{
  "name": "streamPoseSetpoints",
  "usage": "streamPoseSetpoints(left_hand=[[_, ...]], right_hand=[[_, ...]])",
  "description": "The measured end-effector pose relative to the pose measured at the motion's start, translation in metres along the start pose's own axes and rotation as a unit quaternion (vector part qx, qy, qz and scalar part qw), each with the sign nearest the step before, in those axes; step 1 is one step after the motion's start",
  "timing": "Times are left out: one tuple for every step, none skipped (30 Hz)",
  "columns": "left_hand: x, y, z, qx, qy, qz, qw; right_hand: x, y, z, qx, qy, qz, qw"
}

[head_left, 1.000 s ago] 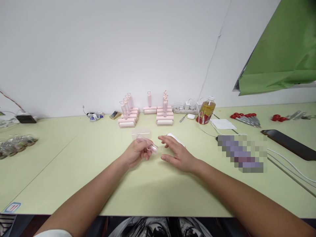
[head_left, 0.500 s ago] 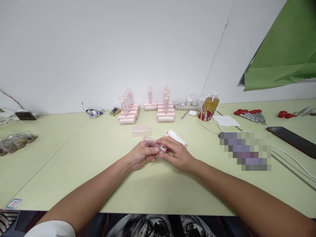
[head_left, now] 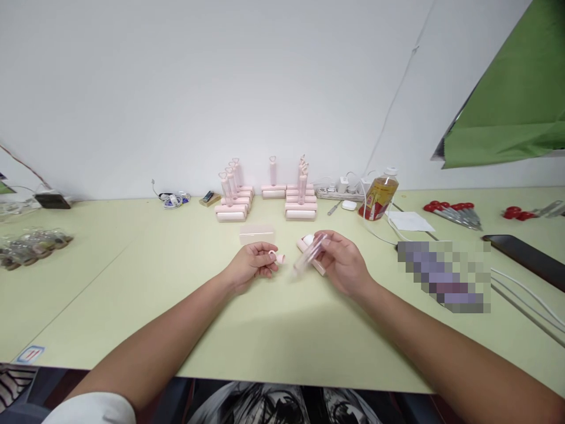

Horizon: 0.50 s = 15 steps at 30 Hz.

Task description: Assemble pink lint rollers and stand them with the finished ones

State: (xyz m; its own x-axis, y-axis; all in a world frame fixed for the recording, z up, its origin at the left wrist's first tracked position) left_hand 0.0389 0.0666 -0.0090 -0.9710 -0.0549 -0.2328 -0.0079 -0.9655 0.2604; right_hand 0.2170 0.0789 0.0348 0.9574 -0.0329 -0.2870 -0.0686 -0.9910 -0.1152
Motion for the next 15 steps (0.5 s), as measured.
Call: streamPoseSetpoints(left_hand=[[0.002, -0.001, 0.003, -0.008, 0.003, 0.005, 1.0], [0.003, -0.002, 0.005, -0.017, 0.005, 0.008, 1.0], [0.004, -0.002, 0.007, -0.027, 0.005, 0.01, 1.0], [0.005, -0.002, 0.009, -0.036, 0.002, 0.011, 0.999], [0.005, -0.001, 0.01, -0.046, -0.004, 0.013, 0.999], [0.004, 0.0, 0.011, -0.057, -0.014, 0.013, 0.998], [0.004, 0.001, 0.012, -0.07, -0.026, 0.012, 0.997], [0.002, 0.002, 0.013, -0.084, -0.038, 0.007, 0.996], [0.001, 0.003, 0.013, -0.098, -0.05, 0.0, 0.994], [-0.001, 0.005, 0.013, -0.111, -0.062, -0.008, 0.992], [-0.003, 0.006, 0.013, -0.12, -0.072, -0.017, 0.99], [-0.005, 0.007, 0.013, -0.128, -0.084, -0.022, 0.988], [-0.006, 0.009, 0.013, -0.135, -0.094, -0.025, 0.986], [-0.007, 0.009, 0.012, -0.14, -0.105, -0.026, 0.984], [-0.008, 0.01, 0.012, -0.144, -0.115, -0.026, 0.982]], right_hand=[[-0.002, 0.0, 0.003, -0.034, -0.026, -0.008, 0.999], [-0.005, 0.001, 0.007, -0.063, -0.039, -0.022, 0.997], [-0.009, 0.003, 0.011, -0.086, -0.032, -0.044, 0.995], [-0.015, 0.008, 0.016, -0.099, -0.004, -0.073, 0.992], [-0.02, 0.013, 0.02, -0.099, 0.043, -0.107, 0.988], [-0.026, 0.019, 0.023, -0.081, 0.104, -0.143, 0.981], [-0.031, 0.025, 0.025, -0.049, 0.171, -0.176, 0.968], [-0.035, 0.03, 0.025, -0.008, 0.233, -0.201, 0.951], [-0.038, 0.034, 0.025, 0.032, 0.284, -0.217, 0.933], [-0.04, 0.037, 0.024, 0.065, 0.323, -0.223, 0.918], [-0.041, 0.038, 0.023, 0.086, 0.352, -0.226, 0.904], [-0.042, 0.039, 0.023, 0.097, 0.374, -0.228, 0.894], [-0.042, 0.04, 0.023, 0.102, 0.389, -0.229, 0.886], [-0.042, 0.04, 0.023, 0.107, 0.399, -0.232, 0.881], [-0.043, 0.04, 0.022, 0.114, 0.407, -0.235, 0.875]])
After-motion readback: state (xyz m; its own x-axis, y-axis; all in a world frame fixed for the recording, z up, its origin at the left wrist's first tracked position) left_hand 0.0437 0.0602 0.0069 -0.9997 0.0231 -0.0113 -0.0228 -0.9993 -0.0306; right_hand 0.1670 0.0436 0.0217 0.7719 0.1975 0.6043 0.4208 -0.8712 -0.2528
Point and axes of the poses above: each hand's wrist, its own y-axis away from the middle knuckle, its own x-axis out of the back of the hand, z = x × y, the point moved 10 cm from there along -y, towards the middle knuckle, and after that the axes turned 14 degrees about z, right-handed, at the moved point
